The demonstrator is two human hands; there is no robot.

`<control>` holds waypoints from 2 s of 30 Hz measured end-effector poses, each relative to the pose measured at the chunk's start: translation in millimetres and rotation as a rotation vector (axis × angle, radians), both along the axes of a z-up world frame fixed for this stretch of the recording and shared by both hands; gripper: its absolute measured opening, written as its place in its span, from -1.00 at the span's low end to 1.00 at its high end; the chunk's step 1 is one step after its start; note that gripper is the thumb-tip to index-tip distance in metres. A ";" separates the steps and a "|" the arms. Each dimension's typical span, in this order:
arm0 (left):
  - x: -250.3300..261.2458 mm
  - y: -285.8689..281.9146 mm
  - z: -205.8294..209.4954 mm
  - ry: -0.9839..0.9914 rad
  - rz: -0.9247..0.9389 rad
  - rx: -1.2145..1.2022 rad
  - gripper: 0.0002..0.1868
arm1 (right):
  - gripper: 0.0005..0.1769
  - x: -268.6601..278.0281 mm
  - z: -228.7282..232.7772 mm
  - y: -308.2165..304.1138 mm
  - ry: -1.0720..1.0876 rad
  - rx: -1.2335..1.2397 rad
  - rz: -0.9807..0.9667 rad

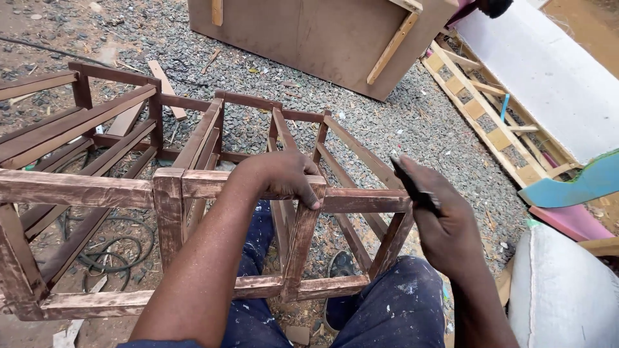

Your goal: Sanding the joints and surfaces of a wooden furniture frame using a hand sanding block to prepare it for finishing.

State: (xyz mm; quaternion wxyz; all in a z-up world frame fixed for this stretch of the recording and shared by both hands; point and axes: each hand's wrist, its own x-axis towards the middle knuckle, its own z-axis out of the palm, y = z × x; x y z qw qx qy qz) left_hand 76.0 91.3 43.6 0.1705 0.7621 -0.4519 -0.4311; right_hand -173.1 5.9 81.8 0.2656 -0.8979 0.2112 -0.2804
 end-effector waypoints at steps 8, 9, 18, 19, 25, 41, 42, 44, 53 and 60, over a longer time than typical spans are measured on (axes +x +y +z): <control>17.6 -6.6 -36.3 0.031 -0.081 -0.105 -0.54 | -0.28 39.4 -7.0 -18.2 0.705 -0.094 0.245; 16.9 -5.0 -34.1 0.023 -0.080 -0.109 -0.53 | -0.30 42.8 -4.0 -16.5 0.745 -0.087 0.256; 12.6 -3.0 -29.4 0.072 -0.001 -0.104 -0.58 | -0.40 44.9 -49.2 -1.8 0.678 -0.498 0.227; 14.6 -7.0 -32.5 0.066 -0.001 -0.100 -0.58 | -0.40 50.3 -56.2 -11.4 0.671 -0.495 0.227; 13.8 -12.4 -34.1 0.056 0.007 -0.112 -0.65 | -0.55 53.4 -72.2 -18.6 0.596 -0.527 0.205; -4.7 2.0 -8.2 -0.317 -0.156 -0.260 -0.32 | -0.48 -0.6 -68.5 29.0 0.054 0.245 -0.307; -6.1 2.0 -7.9 -0.358 -0.191 -0.315 -0.29 | -0.58 -5.3 -80.1 30.3 -0.121 0.400 -0.398; -8.2 -0.6 -6.6 -0.388 -0.252 -0.367 -0.33 | -0.64 -27.0 -139.6 4.6 -0.279 0.506 -0.426; -24.8 -33.0 -16.3 -0.322 -0.207 -0.204 -0.63 | -0.15 -4.2 -111.7 4.8 -0.380 0.519 -0.569; 3.4 -42.9 -11.2 0.290 -0.153 -0.068 -0.68 | -0.27 2.2 -115.1 -1.2 -0.301 0.331 -0.780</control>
